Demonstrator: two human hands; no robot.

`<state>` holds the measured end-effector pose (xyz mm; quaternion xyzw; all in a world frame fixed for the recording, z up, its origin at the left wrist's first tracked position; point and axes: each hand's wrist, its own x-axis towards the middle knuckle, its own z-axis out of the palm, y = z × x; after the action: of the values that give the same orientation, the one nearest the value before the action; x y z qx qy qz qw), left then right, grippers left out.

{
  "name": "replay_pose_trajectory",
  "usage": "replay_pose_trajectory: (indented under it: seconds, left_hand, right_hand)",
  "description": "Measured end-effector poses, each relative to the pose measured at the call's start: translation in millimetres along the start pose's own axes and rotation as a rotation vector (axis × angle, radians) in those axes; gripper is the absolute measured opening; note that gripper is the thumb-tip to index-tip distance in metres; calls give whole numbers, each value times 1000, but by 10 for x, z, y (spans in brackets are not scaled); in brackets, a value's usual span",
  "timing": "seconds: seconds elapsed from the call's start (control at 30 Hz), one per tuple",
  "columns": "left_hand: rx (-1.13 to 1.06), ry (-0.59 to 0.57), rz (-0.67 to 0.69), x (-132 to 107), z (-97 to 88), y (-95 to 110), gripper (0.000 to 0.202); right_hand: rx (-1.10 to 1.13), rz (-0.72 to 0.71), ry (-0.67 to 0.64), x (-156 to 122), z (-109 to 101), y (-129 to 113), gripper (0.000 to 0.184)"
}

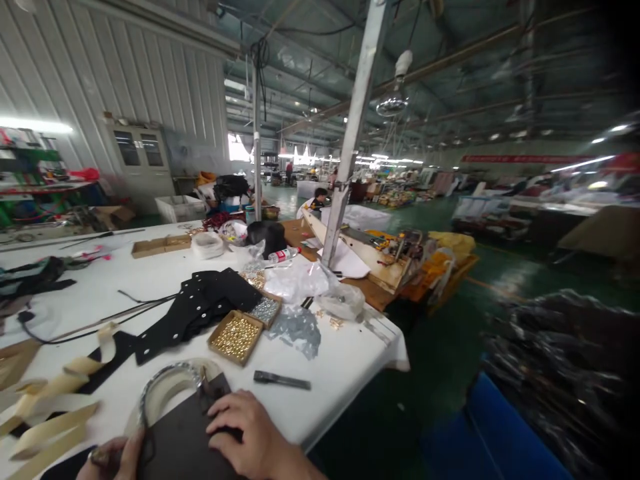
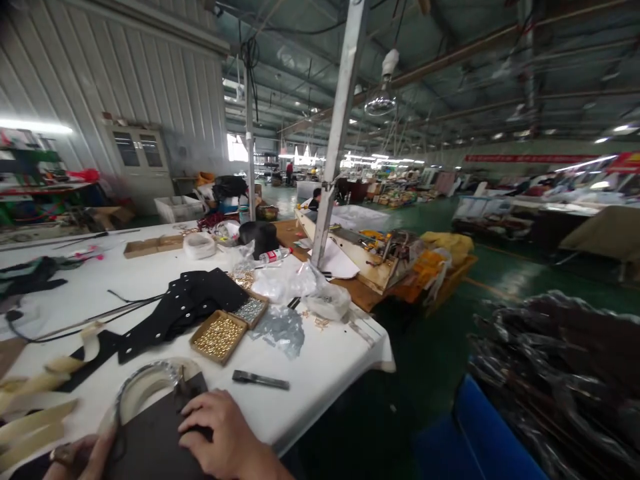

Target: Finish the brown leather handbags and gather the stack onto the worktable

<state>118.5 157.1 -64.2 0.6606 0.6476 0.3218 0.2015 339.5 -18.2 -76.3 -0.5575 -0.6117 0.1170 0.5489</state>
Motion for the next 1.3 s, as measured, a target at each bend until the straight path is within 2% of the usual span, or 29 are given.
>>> replay_pose_trajectory:
  seconds: [0.1,0.17,0.3,0.43,0.6,1.3]
  left_hand:
    - [-29,-93,-8,-65,-157,-116,56]
    - [-119,-127,-17,-156,-242,-129,52]
    - [-224,-78,49,-173,-223,-138,43]
    - [-230,-21,37,-170,-230,-154,35]
    - [-255,-19,27,-219,-275,-147,28]
    - [-244,5,64,-232,-309,-139,29]
  right_hand:
    - [-5,51,-41,44,-66,-251,14]
    - [-36,72,-71,41,-83,-301,16]
    - [-145,-8,-71,34,29,11,25]
    - [-200,-109,-40,-22,162,351,34]
    - [-254,-138,-49,-121,188,541,38]
    - [-252,-149,-63,-62,151,435,36]
